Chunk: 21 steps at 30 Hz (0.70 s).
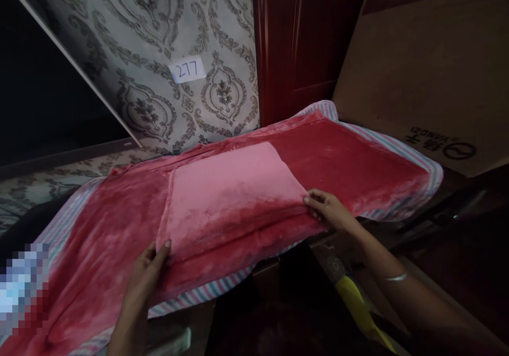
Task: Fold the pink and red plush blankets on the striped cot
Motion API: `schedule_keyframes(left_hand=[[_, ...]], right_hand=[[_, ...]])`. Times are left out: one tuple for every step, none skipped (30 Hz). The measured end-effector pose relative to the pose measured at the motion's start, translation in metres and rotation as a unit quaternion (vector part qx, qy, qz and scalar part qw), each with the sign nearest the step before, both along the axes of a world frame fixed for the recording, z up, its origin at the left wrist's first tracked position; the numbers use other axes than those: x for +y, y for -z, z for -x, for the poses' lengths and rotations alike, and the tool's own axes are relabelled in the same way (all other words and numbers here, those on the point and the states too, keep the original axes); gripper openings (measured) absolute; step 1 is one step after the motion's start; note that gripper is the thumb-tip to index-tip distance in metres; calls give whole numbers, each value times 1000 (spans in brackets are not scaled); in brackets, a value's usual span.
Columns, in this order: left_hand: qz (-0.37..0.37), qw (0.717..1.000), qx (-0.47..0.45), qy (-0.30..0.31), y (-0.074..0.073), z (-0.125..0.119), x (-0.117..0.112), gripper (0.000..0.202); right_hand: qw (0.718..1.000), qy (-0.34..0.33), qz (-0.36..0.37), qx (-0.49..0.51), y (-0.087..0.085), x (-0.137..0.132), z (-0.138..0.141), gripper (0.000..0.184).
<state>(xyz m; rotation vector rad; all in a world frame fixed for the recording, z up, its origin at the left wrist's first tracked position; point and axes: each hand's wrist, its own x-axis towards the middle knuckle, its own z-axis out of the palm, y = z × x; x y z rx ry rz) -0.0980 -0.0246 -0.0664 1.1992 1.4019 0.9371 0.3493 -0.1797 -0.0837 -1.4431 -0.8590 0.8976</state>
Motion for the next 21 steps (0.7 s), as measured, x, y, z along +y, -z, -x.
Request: schedule_keyframes(left_hand=[[-11,1000,17,1,1,1,-2,61],[-27,999,36,-1,1,1,-5,63],[-47,997,58,-5,1,1,-8,63],[-69,994,84,-9,0,0,-12,64],[-91,990,110,-10,-2,-1,-16,64],[-108,986,130,-9,-4,-2,-20,64],[-119,983,142,-7,-6,-4,-23,65],[-125,982,142,-5,-9,-6,-26,65],[-126,983,134,-5,-11,-9,-29,65],[-124,985,121,-8,-13,-11,-30,64],[-120,987,107,-12,-15,-12,-31,64],[-113,989,91,-14,-16,-13,-32,63],[-103,992,74,-14,-17,-14,-32,62],[-94,994,56,-11,-18,-14,-31,62],[-82,996,39,-4,-18,-13,-31,61],[-69,997,21,5,-18,-12,-30,60],[-56,998,6,16,-17,-11,-30,59],[-43,999,-6,28,-17,-11,-30,58],[-28,999,-15,43,-18,-10,-30,58],[-15,998,-22,58,-19,-11,-30,57],[-10,997,-28,68,-21,-12,-30,55]], right_hand=[[1000,7,4,-9,0,-1,0,52],[1000,12,7,-18,0,-3,0,52],[1000,15,11,-24,-1,-5,0,53],[999,14,16,-29,-2,-7,0,54],[999,8,21,-31,-3,-9,1,56],[999,2,28,-30,-4,-11,1,58],[999,-3,34,-28,-6,-13,2,59],[999,-5,39,-24,-7,-14,2,60],[999,-6,42,-21,-9,-15,2,61],[999,-6,43,-18,-11,-15,2,61],[999,-8,44,-16,-12,-15,1,60],[999,-12,46,-14,-13,-15,1,60],[999,-18,50,-9,-13,-15,1,60],[998,-25,57,-2,-14,-14,1,60],[997,-31,65,9,-13,-14,2,61],[996,-36,73,22,-13,-13,3,62],[996,-39,77,37,-12,-12,4,65],[995,-39,76,54,-11,-11,5,67],[994,-37,71,70,-10,-10,6,68],[994,-29,60,82,-10,-8,6,68],[995,-13,44,88,-10,-7,6,65]])
